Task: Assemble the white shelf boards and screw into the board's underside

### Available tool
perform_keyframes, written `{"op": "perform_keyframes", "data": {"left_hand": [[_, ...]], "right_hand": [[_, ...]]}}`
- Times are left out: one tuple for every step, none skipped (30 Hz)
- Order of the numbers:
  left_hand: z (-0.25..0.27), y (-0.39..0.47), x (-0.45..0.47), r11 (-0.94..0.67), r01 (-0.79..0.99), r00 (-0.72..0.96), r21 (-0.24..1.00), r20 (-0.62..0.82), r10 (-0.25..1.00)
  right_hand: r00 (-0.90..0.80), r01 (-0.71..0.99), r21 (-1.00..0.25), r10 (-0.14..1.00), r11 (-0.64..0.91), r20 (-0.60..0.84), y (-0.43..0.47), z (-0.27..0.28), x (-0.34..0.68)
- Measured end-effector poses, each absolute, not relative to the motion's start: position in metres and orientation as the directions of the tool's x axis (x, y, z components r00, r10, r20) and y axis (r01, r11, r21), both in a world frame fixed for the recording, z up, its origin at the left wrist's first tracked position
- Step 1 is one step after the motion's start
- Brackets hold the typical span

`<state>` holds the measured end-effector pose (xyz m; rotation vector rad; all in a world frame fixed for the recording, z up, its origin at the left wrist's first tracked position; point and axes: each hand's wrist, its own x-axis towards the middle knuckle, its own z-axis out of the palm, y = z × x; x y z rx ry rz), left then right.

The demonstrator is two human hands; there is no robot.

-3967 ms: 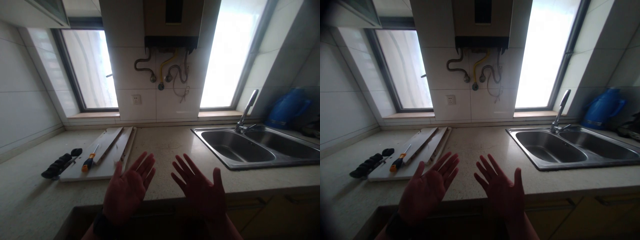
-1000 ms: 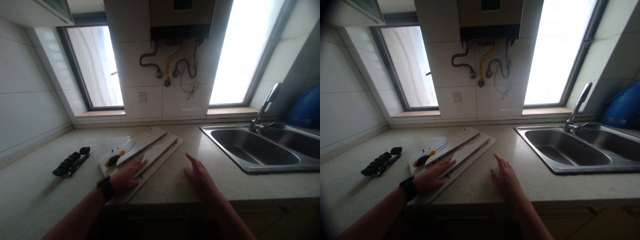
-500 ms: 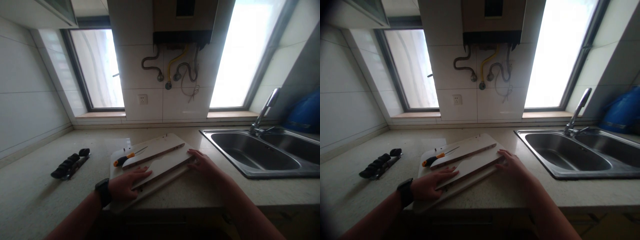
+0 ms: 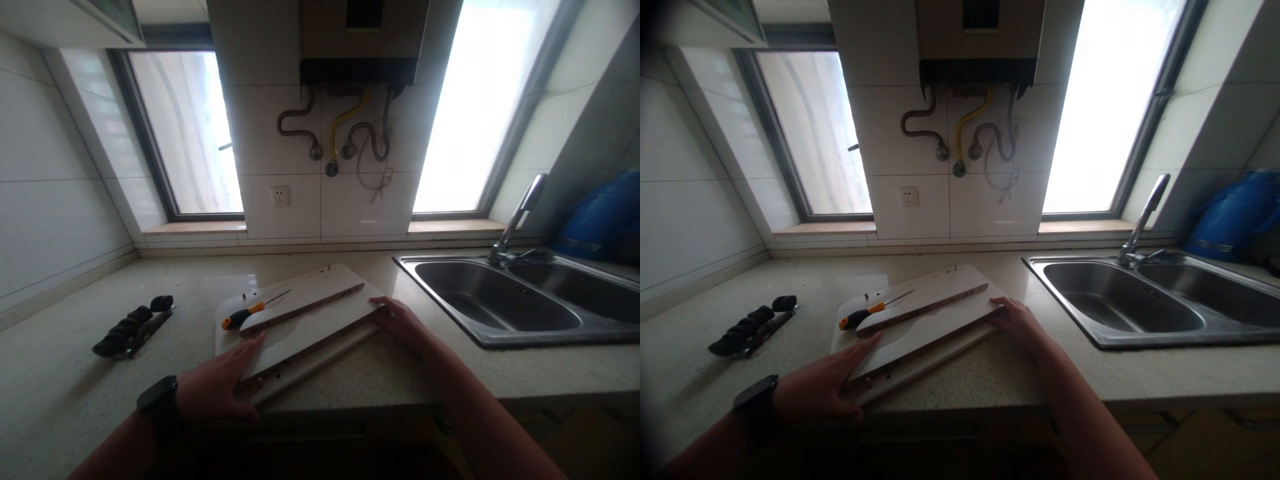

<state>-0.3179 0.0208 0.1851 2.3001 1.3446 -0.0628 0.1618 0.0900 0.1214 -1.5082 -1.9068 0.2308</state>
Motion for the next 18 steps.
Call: {"op": "perform_keyframes", "data": {"left_hand": [[0.181,0.022,-0.321,-0.42,0.82,0.533,0.389,-0.251,0.808],[0.178,0.023,-0.323,-0.432,0.805,0.549,0.406,-0.235,0.802],[0.175,0.024,-0.325,-0.443,0.792,0.563,0.421,-0.221,0.796],[0.174,0.026,-0.326,-0.451,0.78,0.575,0.433,-0.213,0.79],[0.174,0.027,-0.326,-0.456,0.773,0.584,0.441,-0.211,0.784],[0.175,0.028,-0.326,-0.459,0.768,0.589,0.447,-0.212,0.78],[0.176,0.029,-0.326,-0.462,0.764,0.594,0.451,-0.213,0.776],[0.177,0.029,-0.326,-0.466,0.76,0.599,0.453,-0.212,0.772],[0.179,0.03,-0.326,-0.472,0.754,0.606,0.456,-0.208,0.768],[0.179,0.032,-0.327,-0.481,0.746,0.615,0.46,-0.199,0.763],[0.18,0.033,-0.328,-0.49,0.737,0.623,0.465,-0.189,0.759],[0.179,0.036,-0.33,-0.498,0.729,0.63,0.469,-0.176,0.756],[0.178,0.038,-0.333,-0.504,0.723,0.634,0.473,-0.164,0.756],[0.176,0.041,-0.337,-0.506,0.72,0.634,0.475,-0.153,0.758],[0.174,0.043,-0.341,-0.503,0.722,0.628,0.475,-0.146,0.764],[0.172,0.046,-0.345,-0.499,0.726,0.622,0.474,-0.143,0.77],[0.171,0.049,-0.35,-0.495,0.728,0.619,0.474,-0.143,0.773],[0.169,0.051,-0.354,-0.496,0.727,0.62,0.475,-0.143,0.772]], "right_hand": [[-0.087,0.792,-0.528,0.914,0.305,0.397,0.087,0.123,0.161],[-0.082,0.795,-0.528,0.915,0.299,0.394,0.083,0.124,0.161],[-0.078,0.798,-0.526,0.917,0.292,0.391,0.079,0.126,0.161],[-0.074,0.802,-0.524,0.918,0.286,0.389,0.074,0.127,0.161],[-0.072,0.805,-0.521,0.919,0.282,0.387,0.068,0.129,0.161],[-0.071,0.808,-0.518,0.92,0.28,0.385,0.062,0.13,0.162],[-0.071,0.813,-0.512,0.92,0.277,0.386,0.055,0.131,0.162],[-0.067,0.82,-0.503,0.919,0.273,0.389,0.048,0.132,0.163],[-0.061,0.83,-0.491,0.917,0.266,0.393,0.04,0.131,0.163],[-0.055,0.84,-0.478,0.916,0.258,0.398,0.033,0.131,0.163],[-0.051,0.849,-0.465,0.915,0.251,0.401,0.025,0.13,0.163],[-0.048,0.856,-0.455,0.915,0.245,0.401,0.018,0.129,0.163],[-0.048,0.861,-0.448,0.916,0.24,0.398,0.011,0.128,0.163],[-0.05,0.865,-0.443,0.918,0.236,0.392,0.005,0.126,0.162],[-0.055,0.868,-0.437,0.921,0.235,0.386,-0.001,0.125,0.161],[-0.061,0.872,-0.43,0.923,0.234,0.38,-0.006,0.125,0.16],[-0.066,0.875,-0.423,0.924,0.235,0.376,-0.011,0.125,0.158],[-0.07,0.878,-0.416,0.924,0.237,0.377,-0.016,0.125,0.156]]}}
